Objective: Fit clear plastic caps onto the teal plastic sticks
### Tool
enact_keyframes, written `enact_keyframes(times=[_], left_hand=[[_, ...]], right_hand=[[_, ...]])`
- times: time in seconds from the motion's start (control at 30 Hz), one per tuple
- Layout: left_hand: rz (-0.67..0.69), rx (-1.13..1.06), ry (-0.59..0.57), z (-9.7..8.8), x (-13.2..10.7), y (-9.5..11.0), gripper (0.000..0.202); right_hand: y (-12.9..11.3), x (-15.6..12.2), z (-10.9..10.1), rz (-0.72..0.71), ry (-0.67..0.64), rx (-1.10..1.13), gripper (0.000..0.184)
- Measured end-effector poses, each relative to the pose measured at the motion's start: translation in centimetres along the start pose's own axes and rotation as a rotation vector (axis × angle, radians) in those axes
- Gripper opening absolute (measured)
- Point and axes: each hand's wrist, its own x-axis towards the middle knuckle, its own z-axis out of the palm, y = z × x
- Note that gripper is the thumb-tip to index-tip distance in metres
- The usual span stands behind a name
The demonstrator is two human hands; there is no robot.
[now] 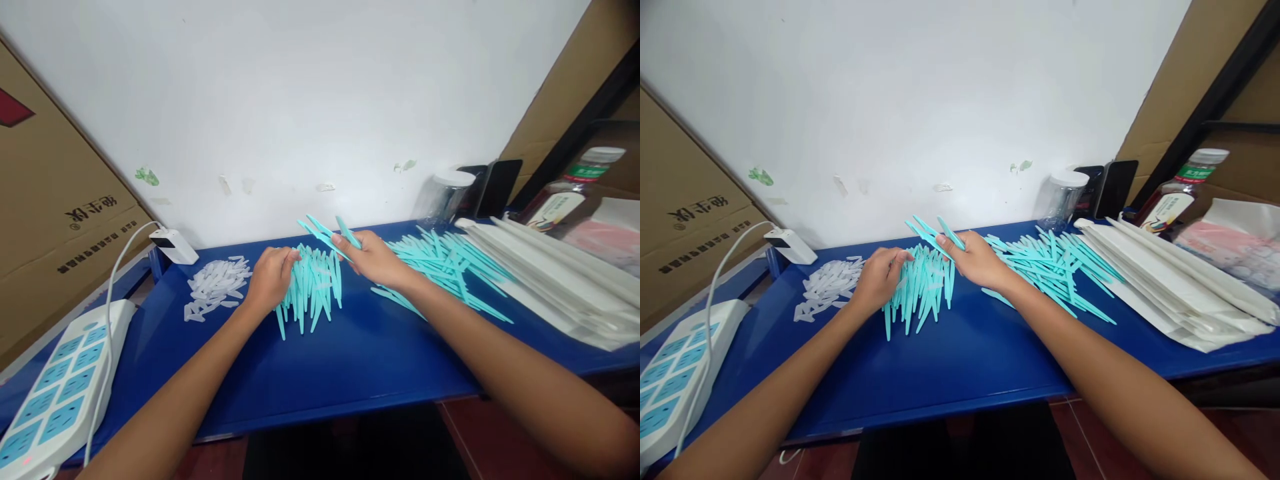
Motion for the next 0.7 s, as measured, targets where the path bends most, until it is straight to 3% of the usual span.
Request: enact_keyframes(times=[0.07,0.17,0.23,0.43,0.5,0.57,0.63,0.7], left_hand=[[0.003,-0.086,0.035,-0.1,0.0,0.8,0.048],[-0.041,-0.402,-0.058,-0.2,-0.3,2.5,0.052],[-0.054,-0.590,-0.116,0.0,-0.7,3.7,0.057],[-0.196,-0.936,-0.090,1.2,-1.3,5.0,0.053],[-0.240,-0.952,-0.069,1.0,-1.0,4.6,0.051],[-0.268,-0.894,0.052,0.3,-0.4,3.7,0.049],[-0.296,-0.764,0.236,-1.2,0.5,2.0,0.047],[-0.361,-0.545,0.283,-3.3,1.4,-0.6,0.046]], right_hand=[[0.3,0.0,1.1,-0.023,0.046,0.020,0.063],[0.1,-0.5,3.0,-0.084,0.066,0.085,0.062],[-0.3,-1.1,4.2,-0.107,0.031,0.131,0.060],[-0.7,-2.0,5.6,-0.127,-0.130,0.137,0.057],[-0.5,-2.0,5.5,-0.125,-0.174,0.111,0.058],[-0.3,-1.8,5.2,-0.099,-0.190,0.072,0.056],[-0.1,-1.5,4.6,-0.077,-0.179,0.015,0.052],[0.3,-1.1,3.7,-0.061,-0.132,-0.065,0.049]])
